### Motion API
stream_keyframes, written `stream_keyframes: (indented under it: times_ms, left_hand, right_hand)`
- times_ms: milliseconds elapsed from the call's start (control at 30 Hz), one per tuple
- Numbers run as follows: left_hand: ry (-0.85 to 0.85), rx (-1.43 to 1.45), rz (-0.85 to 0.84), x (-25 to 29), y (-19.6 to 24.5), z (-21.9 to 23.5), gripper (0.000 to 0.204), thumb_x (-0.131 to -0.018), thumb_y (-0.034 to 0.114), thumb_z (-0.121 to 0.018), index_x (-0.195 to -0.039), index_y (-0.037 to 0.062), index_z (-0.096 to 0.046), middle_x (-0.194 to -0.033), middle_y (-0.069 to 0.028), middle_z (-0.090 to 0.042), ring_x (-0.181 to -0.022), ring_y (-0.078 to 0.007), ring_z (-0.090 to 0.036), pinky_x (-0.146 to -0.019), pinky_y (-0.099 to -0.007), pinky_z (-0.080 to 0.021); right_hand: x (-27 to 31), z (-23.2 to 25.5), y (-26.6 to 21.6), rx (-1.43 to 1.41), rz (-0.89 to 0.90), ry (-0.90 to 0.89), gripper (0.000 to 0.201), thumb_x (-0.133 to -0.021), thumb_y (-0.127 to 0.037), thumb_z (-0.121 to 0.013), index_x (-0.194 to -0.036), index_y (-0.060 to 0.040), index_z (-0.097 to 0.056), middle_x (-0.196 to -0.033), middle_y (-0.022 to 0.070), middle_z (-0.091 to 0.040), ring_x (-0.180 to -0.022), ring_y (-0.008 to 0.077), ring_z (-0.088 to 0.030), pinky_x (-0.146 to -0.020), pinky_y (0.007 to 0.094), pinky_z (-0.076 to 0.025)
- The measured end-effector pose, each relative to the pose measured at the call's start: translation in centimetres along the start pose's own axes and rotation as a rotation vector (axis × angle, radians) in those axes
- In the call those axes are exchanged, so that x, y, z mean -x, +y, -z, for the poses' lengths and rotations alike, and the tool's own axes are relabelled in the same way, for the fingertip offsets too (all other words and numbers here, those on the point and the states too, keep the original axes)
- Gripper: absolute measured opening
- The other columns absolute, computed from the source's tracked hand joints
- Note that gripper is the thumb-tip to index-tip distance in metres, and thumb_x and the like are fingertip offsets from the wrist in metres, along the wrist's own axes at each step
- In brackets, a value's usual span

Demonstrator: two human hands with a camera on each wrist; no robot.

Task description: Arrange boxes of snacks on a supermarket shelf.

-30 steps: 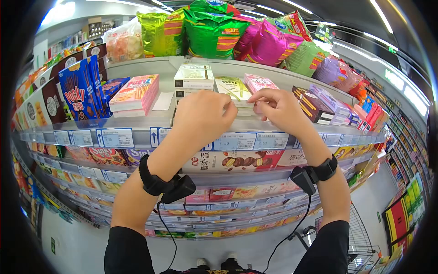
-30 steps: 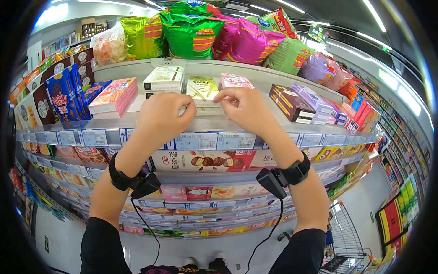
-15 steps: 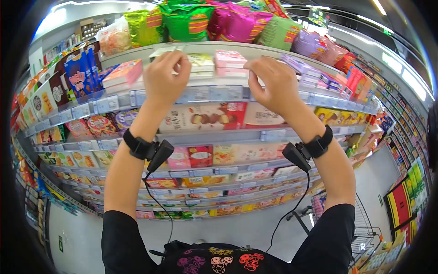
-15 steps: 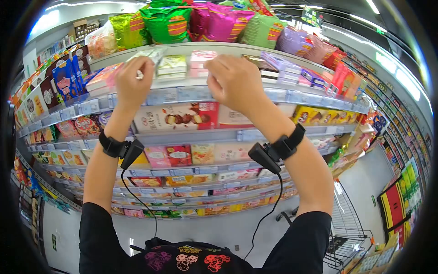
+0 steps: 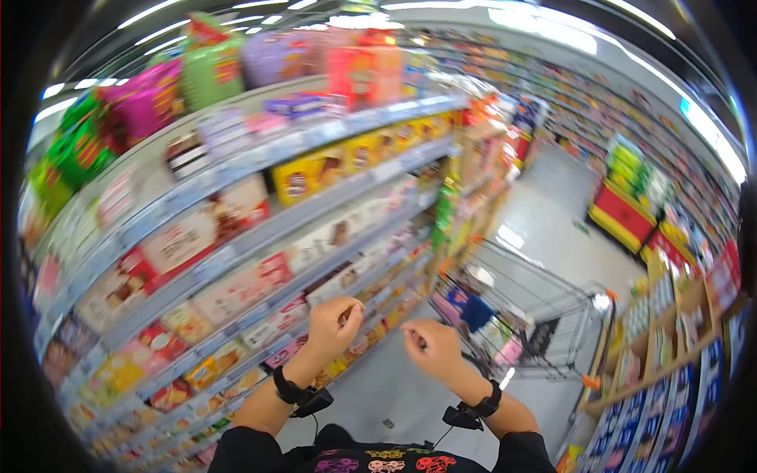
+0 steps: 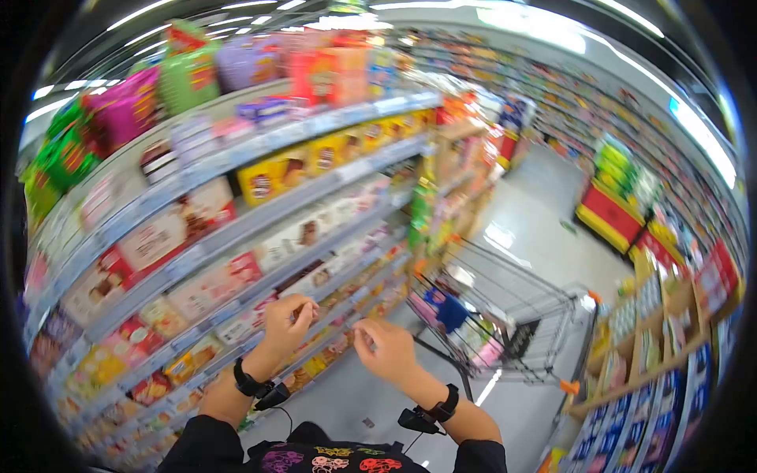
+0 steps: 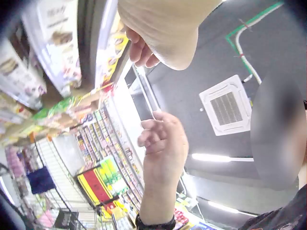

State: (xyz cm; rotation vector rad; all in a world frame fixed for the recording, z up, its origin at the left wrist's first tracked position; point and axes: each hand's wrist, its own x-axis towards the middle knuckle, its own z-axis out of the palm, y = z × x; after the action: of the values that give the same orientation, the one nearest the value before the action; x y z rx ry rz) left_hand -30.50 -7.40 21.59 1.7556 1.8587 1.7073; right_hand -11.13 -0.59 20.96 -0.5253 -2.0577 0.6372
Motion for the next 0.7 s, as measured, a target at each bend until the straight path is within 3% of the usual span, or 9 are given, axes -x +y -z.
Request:
stream_keyframes:
  times_ms: [167, 200, 300, 333, 433, 567, 600, 633, 700]
  left_hand:
    - [-0.470, 0.020, -0.010, -1.4, -1.0, -13.9, 0.010, -0.078, 0.012, -0.058, -0.076, 0.0031, -0.062, -0.067, -0.0101, -0.061, -0.054, -0.0229, -0.058, -0.051, -0.0298, -0.045]
    - [-0.638, 0.031, 0.065, -1.7, -1.6, -16.2, 0.017, -0.079, 0.020, -0.058, -0.083, 0.0048, -0.063, -0.076, -0.0125, -0.063, -0.064, -0.0269, -0.062, -0.058, -0.0345, -0.047]
    - [-1.060, -0.138, -0.031, -2.0, -5.7, -23.1, 0.027, -0.079, 0.029, -0.057, -0.092, 0.0057, -0.062, -0.087, -0.0147, -0.064, -0.080, -0.0307, -0.062, -0.069, -0.0400, -0.048]
    - [-1.251, -0.214, -0.174, -1.3, -9.0, -25.4, 0.037, -0.080, 0.036, -0.055, -0.100, 0.0055, -0.061, -0.098, -0.0166, -0.063, -0.092, -0.0333, -0.059, -0.077, -0.0426, -0.047]
    - [-1.780, -0.386, -0.256, -2.9, -10.4, -30.3, 0.040, -0.083, 0.038, -0.054, -0.103, 0.0043, -0.060, -0.103, -0.0174, -0.061, -0.094, -0.0341, -0.058, -0.080, -0.0417, -0.047]
    - [-1.637, -0.096, -0.138, -6.0, -13.0, -36.6, 0.040, -0.084, 0.039, -0.053, -0.102, 0.0038, -0.061, -0.099, -0.0174, -0.063, -0.092, -0.0350, -0.059, -0.079, -0.0409, -0.047]
    - [-1.600, -0.053, -0.091, -7.0, -14.1, -38.3, 0.040, -0.084, 0.039, -0.053, -0.102, 0.0037, -0.061, -0.097, -0.0174, -0.063, -0.090, -0.0351, -0.060, -0.079, -0.0408, -0.047]
    - [-1.561, -0.018, -0.049, -8.2, -14.9, -39.7, 0.040, -0.084, 0.039, -0.053, -0.101, 0.0037, -0.061, -0.095, -0.0173, -0.064, -0.089, -0.0352, -0.060, -0.078, -0.0408, -0.047]
    - [-1.483, 0.016, -0.057, -10.6, -16.1, -42.6, 0.035, -0.085, 0.035, -0.055, -0.099, 0.0035, -0.061, -0.088, -0.0159, -0.065, -0.083, -0.0293, -0.062, -0.074, -0.0372, -0.048]
  right_hand:
    - [8.5, 3.6, 9.0, 0.248, -0.453, -0.213, 0.011, -0.077, -0.017, -0.058, -0.083, -0.0090, -0.063, -0.072, 0.0085, -0.065, -0.059, 0.0264, -0.062, -0.056, 0.0352, -0.049]
    - [9.5, 4.2, 10.6, 0.296, -0.525, -0.237, 0.011, -0.077, -0.016, -0.058, -0.082, -0.0097, -0.064, -0.071, 0.0084, -0.065, -0.059, 0.0259, -0.062, -0.056, 0.0343, -0.049]
    - [12.6, 5.7, 16.2, 0.287, -0.724, -0.150, 0.015, -0.078, -0.020, -0.057, -0.084, -0.0088, -0.065, -0.071, 0.0094, -0.065, -0.062, 0.0265, -0.063, -0.057, 0.0366, -0.050]
    - [12.7, 6.6, 17.4, 0.271, -0.802, -0.095, 0.015, -0.077, -0.020, -0.058, -0.084, -0.0083, -0.065, -0.073, 0.0095, -0.066, -0.064, 0.0258, -0.064, -0.058, 0.0356, -0.050]
    - [13.1, 8.8, 22.2, 0.271, -0.916, -0.007, 0.017, -0.077, -0.024, -0.056, -0.083, -0.0100, -0.065, -0.073, 0.0103, -0.065, -0.067, 0.0302, -0.062, -0.061, 0.0401, -0.049]
    - [13.1, 10.8, 29.4, 0.305, -1.059, 0.164, 0.017, -0.076, -0.023, -0.060, -0.080, -0.0080, -0.065, -0.073, 0.0118, -0.065, -0.067, 0.0291, -0.063, -0.062, 0.0374, -0.049]
    - [13.0, 11.3, 31.0, 0.320, -1.099, 0.177, 0.017, -0.076, -0.021, -0.059, -0.082, -0.0055, -0.065, -0.070, 0.0102, -0.064, -0.064, 0.0222, -0.062, -0.061, 0.0320, -0.048]
    - [12.8, 11.9, 32.7, 0.311, -1.148, 0.199, 0.018, -0.076, -0.021, -0.059, -0.082, -0.0053, -0.065, -0.071, 0.0103, -0.064, -0.065, 0.0221, -0.062, -0.062, 0.0320, -0.048]
    - [12.4, 12.9, 35.8, 0.281, -1.250, 0.264, 0.018, -0.076, -0.021, -0.059, -0.083, -0.0049, -0.066, -0.072, 0.0106, -0.065, -0.067, 0.0218, -0.063, -0.063, 0.0320, -0.048]
